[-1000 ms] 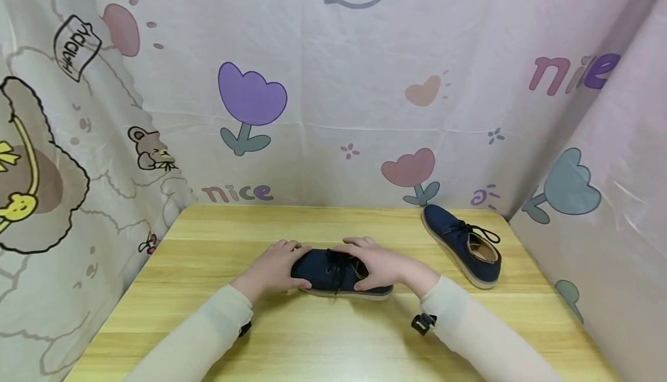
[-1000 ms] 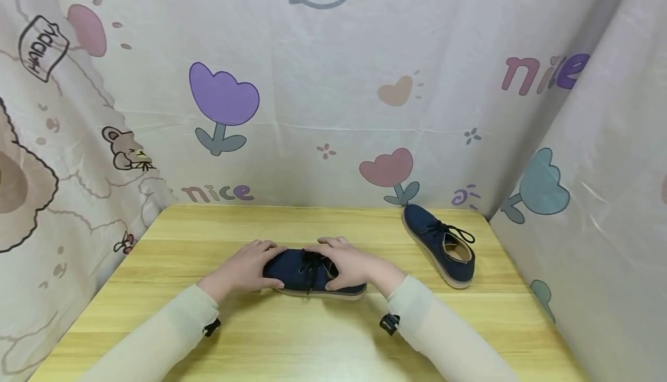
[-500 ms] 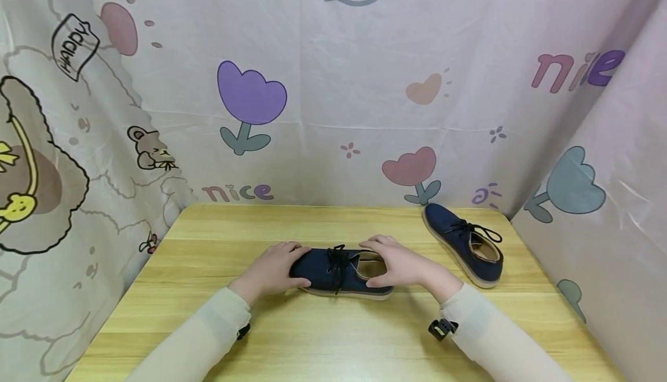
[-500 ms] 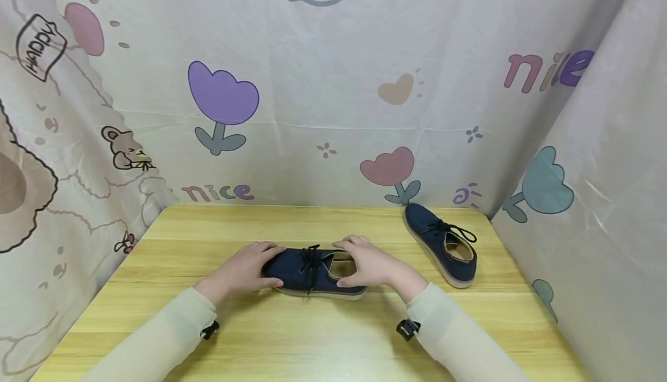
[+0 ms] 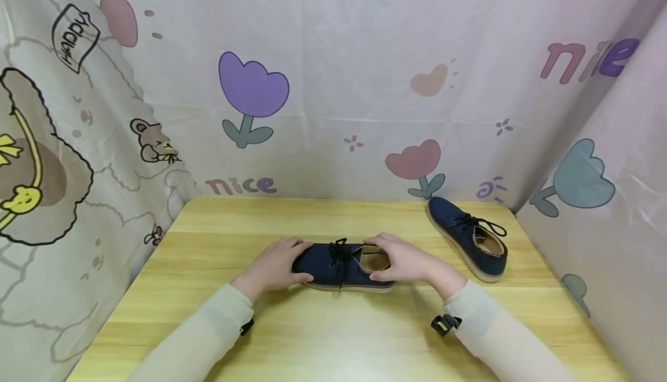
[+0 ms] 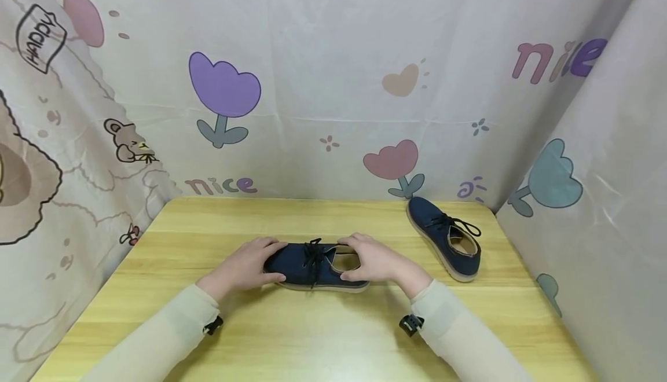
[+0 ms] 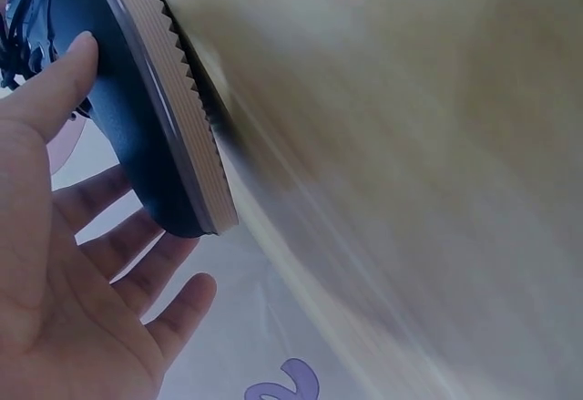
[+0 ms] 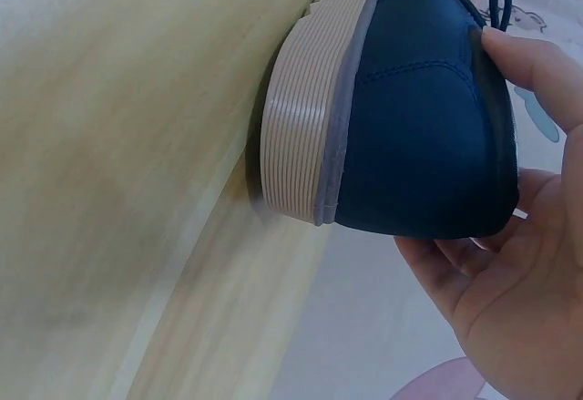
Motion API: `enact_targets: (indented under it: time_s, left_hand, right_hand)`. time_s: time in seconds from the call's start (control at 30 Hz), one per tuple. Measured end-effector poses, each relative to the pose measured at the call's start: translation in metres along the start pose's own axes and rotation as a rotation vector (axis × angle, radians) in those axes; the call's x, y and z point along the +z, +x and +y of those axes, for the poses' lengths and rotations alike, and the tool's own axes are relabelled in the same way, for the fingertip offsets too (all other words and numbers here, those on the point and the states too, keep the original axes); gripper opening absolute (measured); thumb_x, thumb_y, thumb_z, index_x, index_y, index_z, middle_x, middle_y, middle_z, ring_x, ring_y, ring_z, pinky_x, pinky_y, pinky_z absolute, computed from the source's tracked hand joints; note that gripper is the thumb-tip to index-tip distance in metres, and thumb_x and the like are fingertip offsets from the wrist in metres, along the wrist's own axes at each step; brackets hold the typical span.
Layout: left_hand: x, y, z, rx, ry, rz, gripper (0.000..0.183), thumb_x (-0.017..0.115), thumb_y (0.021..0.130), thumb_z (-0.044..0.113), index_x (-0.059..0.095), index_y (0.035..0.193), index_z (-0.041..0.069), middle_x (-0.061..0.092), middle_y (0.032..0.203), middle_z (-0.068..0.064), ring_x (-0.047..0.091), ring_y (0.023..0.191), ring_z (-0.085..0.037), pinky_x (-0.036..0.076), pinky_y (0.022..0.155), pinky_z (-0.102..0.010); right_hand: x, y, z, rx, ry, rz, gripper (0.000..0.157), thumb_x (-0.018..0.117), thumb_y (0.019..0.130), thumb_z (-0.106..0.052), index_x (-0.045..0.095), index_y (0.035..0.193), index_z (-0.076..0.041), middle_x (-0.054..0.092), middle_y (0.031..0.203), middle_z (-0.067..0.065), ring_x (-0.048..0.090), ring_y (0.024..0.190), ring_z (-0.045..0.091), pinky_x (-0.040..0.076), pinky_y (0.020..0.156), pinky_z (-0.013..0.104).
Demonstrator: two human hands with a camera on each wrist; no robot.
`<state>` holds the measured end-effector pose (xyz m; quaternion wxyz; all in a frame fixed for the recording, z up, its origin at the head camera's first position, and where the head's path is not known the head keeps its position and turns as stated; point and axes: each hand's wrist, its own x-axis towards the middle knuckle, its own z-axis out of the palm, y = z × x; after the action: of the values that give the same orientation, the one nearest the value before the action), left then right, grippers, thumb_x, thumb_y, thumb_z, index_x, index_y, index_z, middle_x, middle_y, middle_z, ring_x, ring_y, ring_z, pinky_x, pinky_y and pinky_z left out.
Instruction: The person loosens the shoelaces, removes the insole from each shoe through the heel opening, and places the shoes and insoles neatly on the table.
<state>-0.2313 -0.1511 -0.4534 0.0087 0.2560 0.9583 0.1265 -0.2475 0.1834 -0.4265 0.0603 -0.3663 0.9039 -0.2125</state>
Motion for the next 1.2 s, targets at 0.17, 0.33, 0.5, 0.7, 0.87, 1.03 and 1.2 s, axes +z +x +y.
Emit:
enact_targets:
  time_s: [0.17,0.33,0.5,0.7,0.87,1.03,1.2]
  left_hand:
    - [-0.0004,-0.0002,0.0023,-0.018,-0.005,-0.011,0.079,0.073,0.086,0.055,0.048,0.15,0.016,0.051,0.146,-0.011,0.046,0.134,-0.036,0.035,0.112,-0.054]
    - [-0.0001,0.0018,0.0029,-0.03,-0.004,-0.009,0.078,0.074,0.086,0.054,0.049,0.15,0.017,0.051,0.146,-0.011,0.046,0.134,-0.035,0.035,0.112,-0.053]
    - [0.0002,0.0025,0.0028,-0.035,-0.001,-0.003,0.079,0.075,0.085,0.054,0.049,0.15,0.017,0.052,0.145,-0.01,0.047,0.134,-0.034,0.036,0.112,-0.053]
    - [-0.001,0.0013,0.0037,-0.037,-0.004,-0.014,0.079,0.076,0.084,0.054,0.051,0.149,0.016,0.053,0.144,-0.01,0.047,0.134,-0.035,0.035,0.112,-0.053]
    - [-0.0003,-0.0008,0.0046,-0.024,-0.007,-0.013,0.078,0.076,0.084,0.053,0.051,0.148,0.015,0.054,0.143,-0.011,0.049,0.131,-0.035,0.037,0.111,-0.052]
    - [-0.0014,-0.0026,0.0038,-0.006,-0.01,0.001,0.078,0.077,0.084,0.052,0.052,0.147,0.013,0.055,0.141,-0.011,0.052,0.129,-0.035,0.039,0.109,-0.052]
    - [-0.0037,-0.0056,0.005,-0.004,-0.019,-0.008,0.078,0.077,0.084,0.052,0.052,0.147,0.013,0.055,0.141,-0.011,0.051,0.129,-0.036,0.039,0.11,-0.053]
  right_hand:
    - [-0.0011,-0.0001,-0.0001,0.011,0.001,-0.013,0.078,0.078,0.085,-0.042,0.047,0.147,-0.006,0.055,0.134,0.01,0.053,0.124,0.028,0.045,0.104,0.048]
    - [-0.0026,0.0001,-0.0005,0.016,0.009,-0.025,0.078,0.078,0.085,-0.041,0.047,0.147,-0.004,0.054,0.136,0.012,0.052,0.126,0.03,0.044,0.105,0.049]
    - [-0.0041,0.0004,-0.0018,0.015,0.009,-0.027,0.079,0.078,0.086,-0.04,0.047,0.147,-0.002,0.054,0.137,0.012,0.052,0.126,0.03,0.044,0.105,0.049]
    - [-0.002,-0.0003,-0.0021,0.006,-0.013,-0.023,0.078,0.078,0.085,-0.041,0.048,0.146,-0.002,0.055,0.136,0.011,0.052,0.126,0.03,0.044,0.105,0.048]
    - [0.0009,-0.0022,-0.0024,0.009,-0.012,-0.027,0.077,0.078,0.085,-0.041,0.049,0.145,-0.002,0.055,0.137,0.012,0.052,0.127,0.03,0.043,0.106,0.048]
    - [0.0003,-0.001,-0.0036,0.008,-0.021,-0.031,0.077,0.078,0.085,-0.04,0.049,0.145,-0.004,0.055,0.137,0.011,0.052,0.127,0.029,0.043,0.107,0.046]
    - [-0.0009,-0.0016,-0.0076,0.013,-0.015,-0.044,0.076,0.078,0.085,-0.04,0.048,0.146,-0.004,0.055,0.138,0.012,0.052,0.127,0.029,0.043,0.107,0.046]
